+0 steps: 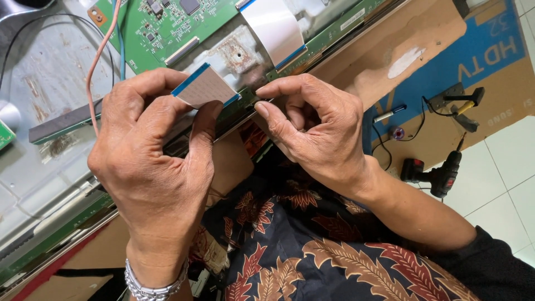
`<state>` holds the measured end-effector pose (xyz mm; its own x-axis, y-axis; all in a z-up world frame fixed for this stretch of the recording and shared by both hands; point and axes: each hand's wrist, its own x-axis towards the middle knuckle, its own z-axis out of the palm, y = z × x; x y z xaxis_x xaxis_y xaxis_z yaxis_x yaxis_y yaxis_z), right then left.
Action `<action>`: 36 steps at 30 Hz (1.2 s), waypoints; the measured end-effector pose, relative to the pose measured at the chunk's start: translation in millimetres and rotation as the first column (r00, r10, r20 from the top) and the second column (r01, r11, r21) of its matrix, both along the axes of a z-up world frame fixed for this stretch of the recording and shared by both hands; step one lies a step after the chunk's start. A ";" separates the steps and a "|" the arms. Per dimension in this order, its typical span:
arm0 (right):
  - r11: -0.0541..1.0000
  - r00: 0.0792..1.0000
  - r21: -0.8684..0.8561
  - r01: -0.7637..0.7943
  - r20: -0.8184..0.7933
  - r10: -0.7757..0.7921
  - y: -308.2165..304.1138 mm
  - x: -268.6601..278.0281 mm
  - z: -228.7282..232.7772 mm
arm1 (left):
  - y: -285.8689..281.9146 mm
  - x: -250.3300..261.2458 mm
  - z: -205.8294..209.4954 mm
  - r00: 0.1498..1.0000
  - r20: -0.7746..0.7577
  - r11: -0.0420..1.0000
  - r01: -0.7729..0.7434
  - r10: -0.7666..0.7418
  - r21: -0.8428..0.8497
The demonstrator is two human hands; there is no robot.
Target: The person uses a small knife to scrape a white rectangular object, then uses scissors to trim it. They peel off a blue backing and attach the object to a circuit board on a workbench.
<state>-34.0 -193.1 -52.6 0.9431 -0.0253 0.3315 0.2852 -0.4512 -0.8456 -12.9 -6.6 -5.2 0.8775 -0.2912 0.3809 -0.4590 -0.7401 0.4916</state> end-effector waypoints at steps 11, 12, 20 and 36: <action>1.000 1.000 -0.016 -0.005 -0.008 0.005 -3.8 -1.5 0.5 | -0.8 -1.0 2.8 1.000 -0.021 1.000 0.000 0.000 -0.005; 1.000 1.000 -0.031 -0.001 -0.008 0.001 -4.1 -1.2 0.5 | -0.4 -0.8 3.1 1.000 -0.023 1.000 -0.005 0.005 -0.003; 0.962 0.977 0.272 -0.002 -0.207 0.060 -11.7 -14.3 10.5 | -3.2 -16.5 -9.7 0.962 0.270 0.999 0.035 -0.025 -0.030; 0.815 0.554 0.570 0.103 -0.714 0.429 -33.2 -44.6 5.7 | -4.4 -80.3 -42.5 0.830 0.482 0.916 0.084 -0.282 0.392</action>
<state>-78.5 -226.3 -47.0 0.7935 0.2550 -0.5526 -0.5874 0.0832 -0.8050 -93.2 -11.0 -47.6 0.4930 -0.6229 0.6074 -0.7145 -0.6882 -0.1258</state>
